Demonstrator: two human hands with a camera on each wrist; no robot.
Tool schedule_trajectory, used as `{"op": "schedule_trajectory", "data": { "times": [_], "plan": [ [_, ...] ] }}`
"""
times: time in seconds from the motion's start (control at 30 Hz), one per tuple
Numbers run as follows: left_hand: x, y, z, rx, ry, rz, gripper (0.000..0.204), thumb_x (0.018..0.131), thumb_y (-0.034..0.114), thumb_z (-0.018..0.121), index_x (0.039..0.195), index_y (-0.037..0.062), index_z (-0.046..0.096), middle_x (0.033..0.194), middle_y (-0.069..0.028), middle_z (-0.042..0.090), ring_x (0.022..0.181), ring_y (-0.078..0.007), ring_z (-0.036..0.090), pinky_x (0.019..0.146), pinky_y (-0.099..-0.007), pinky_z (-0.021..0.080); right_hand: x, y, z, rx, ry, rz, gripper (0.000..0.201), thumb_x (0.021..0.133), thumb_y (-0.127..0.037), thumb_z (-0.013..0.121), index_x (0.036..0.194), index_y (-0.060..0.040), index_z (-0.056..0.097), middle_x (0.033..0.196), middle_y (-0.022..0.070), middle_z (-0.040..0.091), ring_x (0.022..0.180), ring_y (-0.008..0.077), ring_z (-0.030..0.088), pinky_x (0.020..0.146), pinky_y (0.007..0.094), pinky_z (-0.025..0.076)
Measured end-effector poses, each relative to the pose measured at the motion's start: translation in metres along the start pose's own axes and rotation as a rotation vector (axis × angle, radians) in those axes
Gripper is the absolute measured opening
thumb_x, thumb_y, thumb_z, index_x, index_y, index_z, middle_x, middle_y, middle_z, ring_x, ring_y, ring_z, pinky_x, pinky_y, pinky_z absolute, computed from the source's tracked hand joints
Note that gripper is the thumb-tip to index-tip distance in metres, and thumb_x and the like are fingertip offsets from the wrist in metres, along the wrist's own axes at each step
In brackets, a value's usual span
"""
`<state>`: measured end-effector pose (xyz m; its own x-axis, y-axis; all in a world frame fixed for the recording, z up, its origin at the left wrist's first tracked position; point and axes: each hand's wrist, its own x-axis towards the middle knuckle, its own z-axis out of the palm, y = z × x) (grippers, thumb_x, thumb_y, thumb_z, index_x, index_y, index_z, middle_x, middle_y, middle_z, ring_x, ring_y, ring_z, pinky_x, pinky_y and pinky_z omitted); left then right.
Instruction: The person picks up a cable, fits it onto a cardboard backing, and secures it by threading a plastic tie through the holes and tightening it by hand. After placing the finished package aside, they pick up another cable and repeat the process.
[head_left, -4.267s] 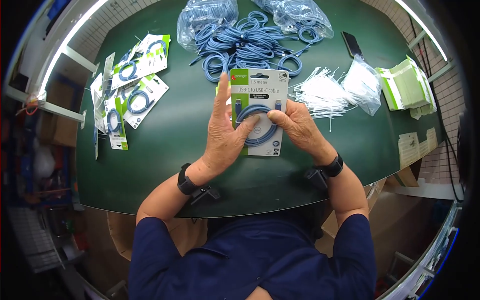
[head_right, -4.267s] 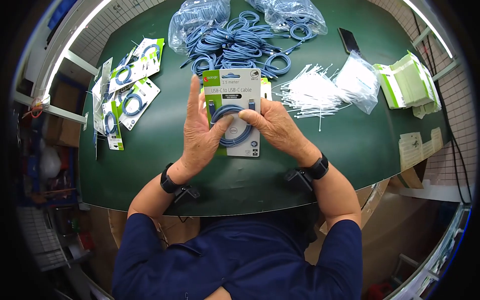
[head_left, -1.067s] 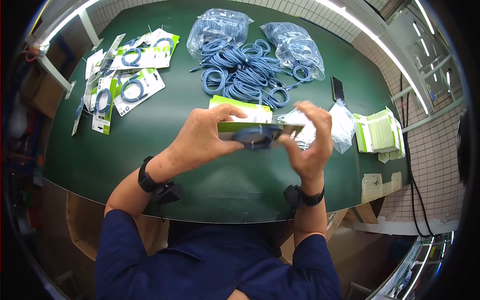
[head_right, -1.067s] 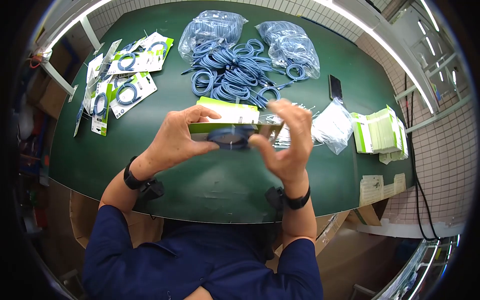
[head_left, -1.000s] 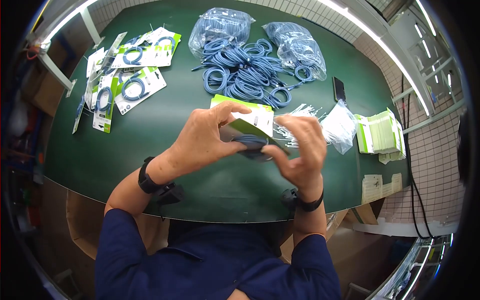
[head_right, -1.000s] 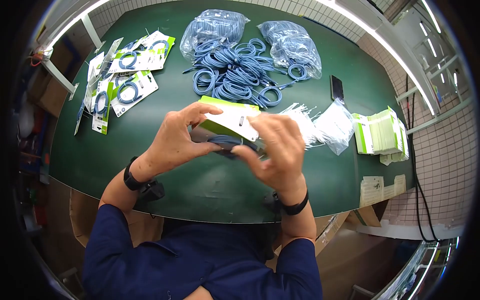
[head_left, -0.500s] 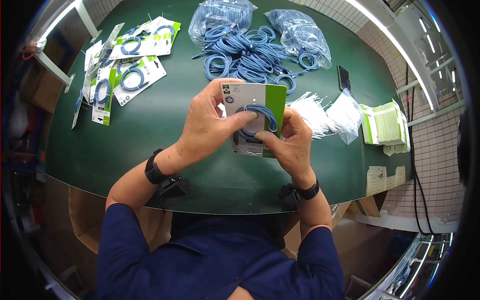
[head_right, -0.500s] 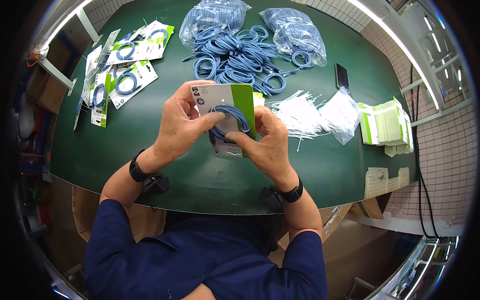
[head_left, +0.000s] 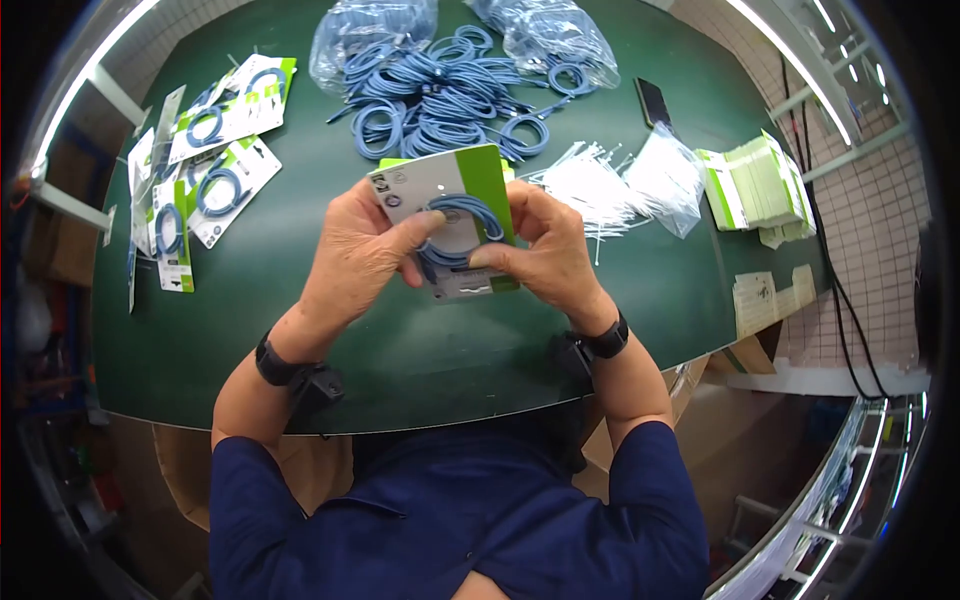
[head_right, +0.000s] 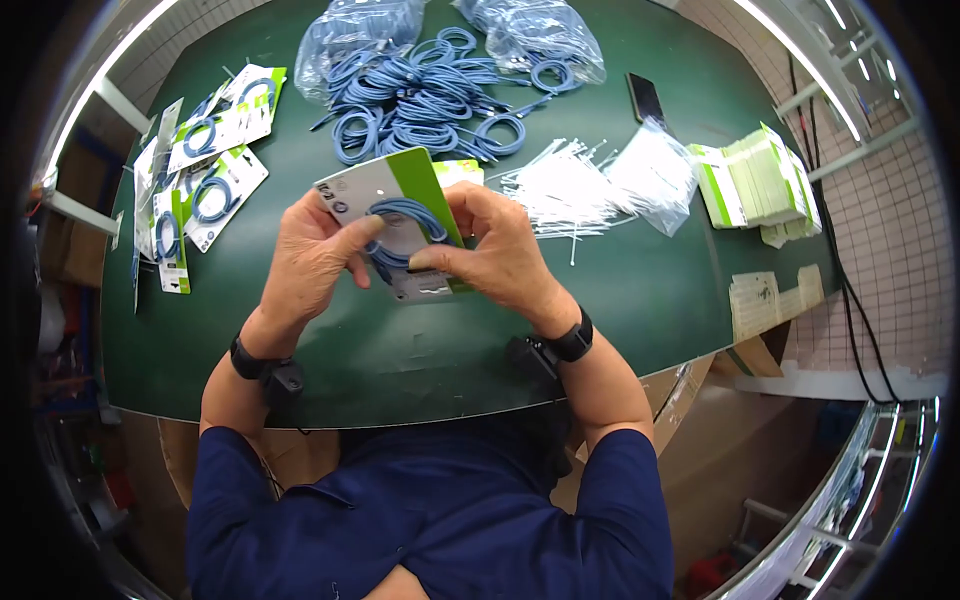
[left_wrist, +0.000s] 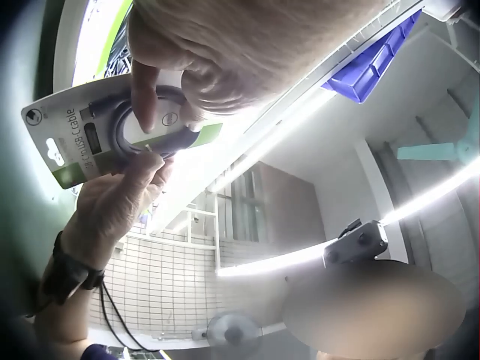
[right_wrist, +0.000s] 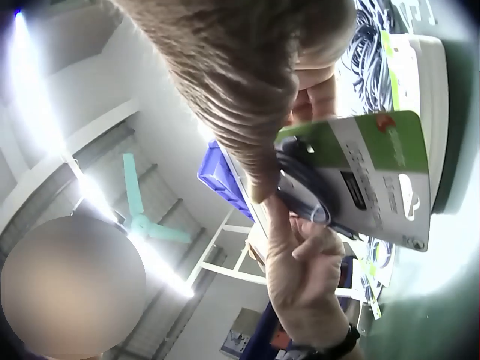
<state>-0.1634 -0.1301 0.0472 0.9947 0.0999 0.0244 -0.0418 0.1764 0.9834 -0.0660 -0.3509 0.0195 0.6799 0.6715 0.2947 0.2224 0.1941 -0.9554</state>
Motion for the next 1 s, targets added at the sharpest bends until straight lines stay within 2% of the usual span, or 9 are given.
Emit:
{"op": "schedule_trajectory", "data": {
  "times": [0.13,0.23,0.27,0.37,0.4,0.5,0.67,0.77,1.0],
  "plan": [
    [-0.002,0.008,0.002,-0.058,0.034,0.108,0.029,0.101,0.004,0.069,0.126,-0.0063,0.06,0.111,-0.0149,0.074,0.081,-0.0161,0.074,0.058,-0.0265,0.063,0.01,-0.003,-0.033,-0.123,0.117,-0.085,0.036,0.089,-0.002,0.083,0.121,0.0028,0.068,0.106,0.0049,0.072,0.096,0.0117,0.069,0.083,0.027,0.057],
    [0.001,0.009,-0.005,-0.13,0.068,0.187,0.03,0.102,0.005,0.068,0.129,-0.0063,0.058,0.115,-0.0158,0.073,0.085,-0.0179,0.075,0.061,-0.0287,0.066,0.017,0.01,-0.064,-0.576,0.258,-0.014,0.019,0.088,-0.005,0.082,0.104,0.0004,0.076,0.092,0.0054,0.074,0.083,0.0124,0.07,0.075,0.0268,0.056],
    [0.003,0.009,-0.007,-0.164,0.088,0.23,0.031,0.103,0.005,0.067,0.13,-0.0064,0.057,0.117,-0.0162,0.073,0.087,-0.0188,0.075,0.063,-0.0297,0.067,0.016,0.011,-0.072,-0.577,0.258,-0.013,0.019,0.088,-0.005,0.082,0.104,0.0004,0.076,0.092,0.0054,0.074,0.083,0.0124,0.07,0.075,0.0268,0.056],
    [0.007,0.01,-0.012,-0.168,0.134,0.3,0.032,0.103,0.006,0.066,0.131,-0.0061,0.057,0.118,-0.0159,0.073,0.092,-0.0199,0.075,0.064,-0.0305,0.068,0.011,0.013,-0.087,-0.986,-0.041,0.245,0.011,0.082,-0.009,0.082,0.09,-0.0018,0.079,0.083,0.0093,0.074,0.076,0.0202,0.071,0.074,0.0311,0.057],
    [0.007,0.009,-0.013,-0.169,0.159,0.334,0.032,0.104,0.006,0.066,0.132,-0.006,0.057,0.118,-0.0158,0.073,0.094,-0.0205,0.076,0.065,-0.0309,0.068,0.009,0.016,-0.088,-0.984,-0.042,0.248,0.011,0.082,-0.009,0.082,0.09,-0.0018,0.079,0.083,0.0093,0.074,0.076,0.0202,0.071,0.074,0.0311,0.057],
    [0.01,0.006,-0.015,-0.179,0.154,0.339,0.033,0.104,0.007,0.066,0.132,-0.0057,0.057,0.119,-0.0157,0.073,0.097,-0.0212,0.076,0.066,-0.0313,0.069,0.008,0.019,-0.085,-1.156,-0.14,0.336,0.014,0.079,-0.014,0.082,0.088,-0.0027,0.08,0.083,0.0134,0.075,0.075,0.0291,0.071,0.074,0.038,0.058],
    [0.009,0.003,-0.013,-0.142,0.134,0.35,0.033,0.104,0.008,0.067,0.133,-0.0053,0.056,0.12,-0.0159,0.072,0.099,-0.0218,0.076,0.067,-0.032,0.069,0.014,0.032,-0.084,-1.085,-0.226,0.32,0.013,0.083,-0.016,0.08,0.087,-0.0042,0.078,0.086,0.0137,0.073,0.083,0.0332,0.071,0.077,0.042,0.057],
    [0.009,0.004,-0.013,-0.133,0.137,0.356,0.033,0.104,0.008,0.067,0.132,-0.0053,0.057,0.121,-0.0165,0.072,0.1,-0.0223,0.076,0.068,-0.0325,0.069,0.008,0.045,-0.076,-1.289,-0.229,0.056,0.012,0.088,-0.016,0.076,0.087,-0.0044,0.073,0.089,0.0145,0.069,0.09,0.0348,0.069,0.081,0.0449,0.055],
    [0.009,0.006,-0.01,-0.114,0.152,0.407,0.033,0.104,0.008,0.067,0.132,-0.0062,0.057,0.121,-0.0173,0.071,0.102,-0.0237,0.075,0.073,-0.0335,0.069,0.007,0.052,-0.073,-1.356,-0.154,0.061,0.016,0.094,-0.016,0.071,0.091,-0.0025,0.064,0.091,0.0152,0.067,0.094,0.0376,0.066,0.084,0.0473,0.053]
  ]
}}
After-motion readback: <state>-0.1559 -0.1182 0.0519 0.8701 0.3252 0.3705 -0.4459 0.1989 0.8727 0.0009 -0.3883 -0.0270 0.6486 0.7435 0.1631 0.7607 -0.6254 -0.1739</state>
